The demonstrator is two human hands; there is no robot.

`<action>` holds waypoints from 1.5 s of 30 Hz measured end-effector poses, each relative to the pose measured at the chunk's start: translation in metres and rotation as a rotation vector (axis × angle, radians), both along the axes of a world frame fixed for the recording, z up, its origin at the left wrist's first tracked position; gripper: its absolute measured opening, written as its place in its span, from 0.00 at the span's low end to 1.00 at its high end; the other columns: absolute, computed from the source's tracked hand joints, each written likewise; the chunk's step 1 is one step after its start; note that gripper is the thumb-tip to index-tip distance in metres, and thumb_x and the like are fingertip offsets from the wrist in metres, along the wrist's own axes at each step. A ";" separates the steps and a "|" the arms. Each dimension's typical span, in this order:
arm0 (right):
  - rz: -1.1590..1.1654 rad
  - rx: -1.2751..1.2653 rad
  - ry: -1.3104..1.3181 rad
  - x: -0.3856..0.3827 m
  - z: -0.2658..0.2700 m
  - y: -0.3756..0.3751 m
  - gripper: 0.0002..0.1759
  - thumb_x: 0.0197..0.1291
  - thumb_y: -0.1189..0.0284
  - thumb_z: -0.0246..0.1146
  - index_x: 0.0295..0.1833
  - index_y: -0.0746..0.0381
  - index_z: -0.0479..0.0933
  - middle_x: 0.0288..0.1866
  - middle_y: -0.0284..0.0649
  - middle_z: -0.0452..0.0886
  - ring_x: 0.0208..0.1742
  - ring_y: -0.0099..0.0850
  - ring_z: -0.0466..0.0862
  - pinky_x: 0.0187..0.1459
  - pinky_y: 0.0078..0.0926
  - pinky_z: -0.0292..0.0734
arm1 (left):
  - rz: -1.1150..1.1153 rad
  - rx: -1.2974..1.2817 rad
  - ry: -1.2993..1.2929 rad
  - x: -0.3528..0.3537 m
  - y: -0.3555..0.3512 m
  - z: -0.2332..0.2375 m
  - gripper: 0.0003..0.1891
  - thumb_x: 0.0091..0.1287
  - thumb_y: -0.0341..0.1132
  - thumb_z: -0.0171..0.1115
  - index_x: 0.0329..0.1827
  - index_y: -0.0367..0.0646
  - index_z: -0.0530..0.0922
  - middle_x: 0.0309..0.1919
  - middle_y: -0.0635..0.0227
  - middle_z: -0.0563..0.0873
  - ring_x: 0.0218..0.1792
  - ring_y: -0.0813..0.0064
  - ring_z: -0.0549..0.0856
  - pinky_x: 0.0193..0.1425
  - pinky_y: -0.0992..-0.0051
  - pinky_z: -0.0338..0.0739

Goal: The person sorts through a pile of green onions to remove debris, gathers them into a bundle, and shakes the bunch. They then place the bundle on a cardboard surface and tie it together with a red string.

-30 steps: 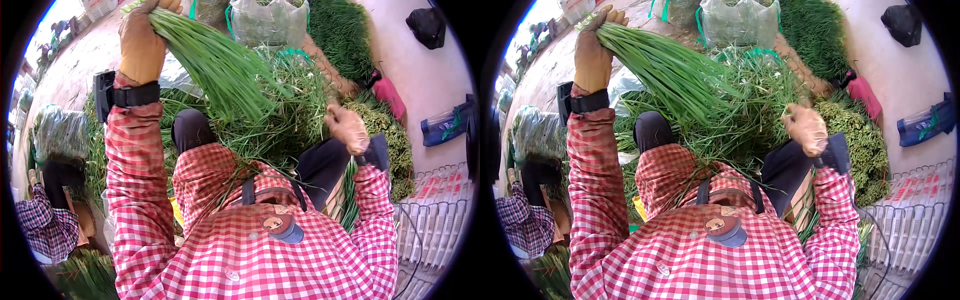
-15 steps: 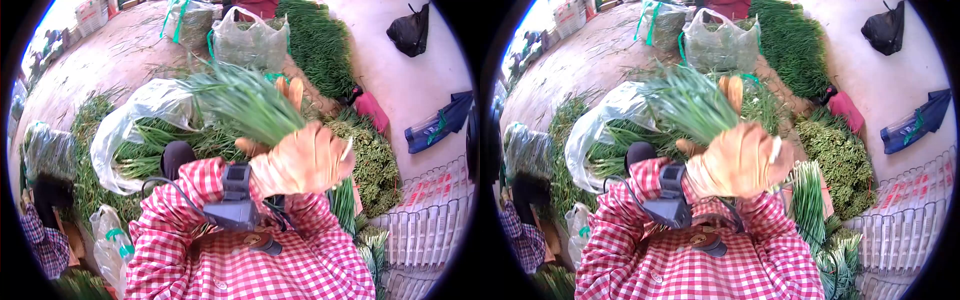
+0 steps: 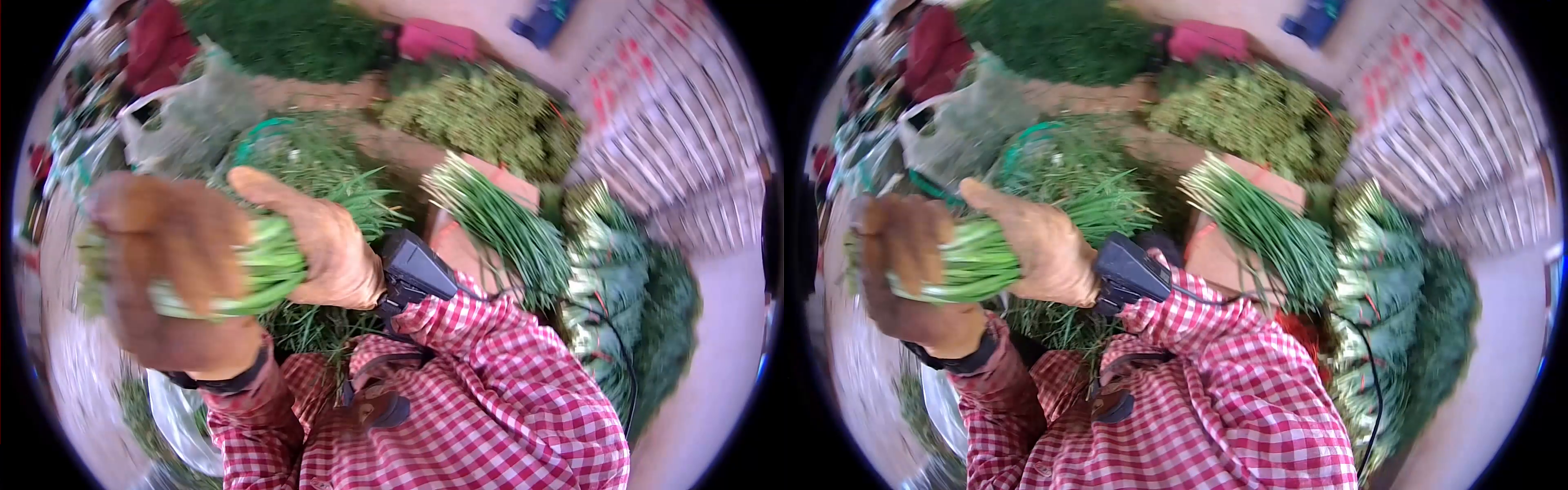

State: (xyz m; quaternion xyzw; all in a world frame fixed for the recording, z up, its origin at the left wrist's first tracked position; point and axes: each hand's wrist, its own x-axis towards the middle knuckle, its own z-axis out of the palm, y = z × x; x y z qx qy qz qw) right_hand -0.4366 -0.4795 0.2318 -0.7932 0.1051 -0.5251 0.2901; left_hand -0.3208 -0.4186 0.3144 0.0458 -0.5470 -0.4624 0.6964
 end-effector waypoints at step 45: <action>-0.415 0.462 1.318 -0.330 -0.171 -0.163 0.42 0.44 0.44 0.69 0.46 0.75 0.72 0.40 0.58 0.77 0.44 0.48 0.80 0.44 0.41 0.76 | 0.526 0.035 -1.601 -0.306 -0.274 -0.317 0.20 0.72 0.44 0.46 0.54 0.36 0.74 0.37 0.46 0.84 0.43 0.52 0.82 0.54 0.61 0.72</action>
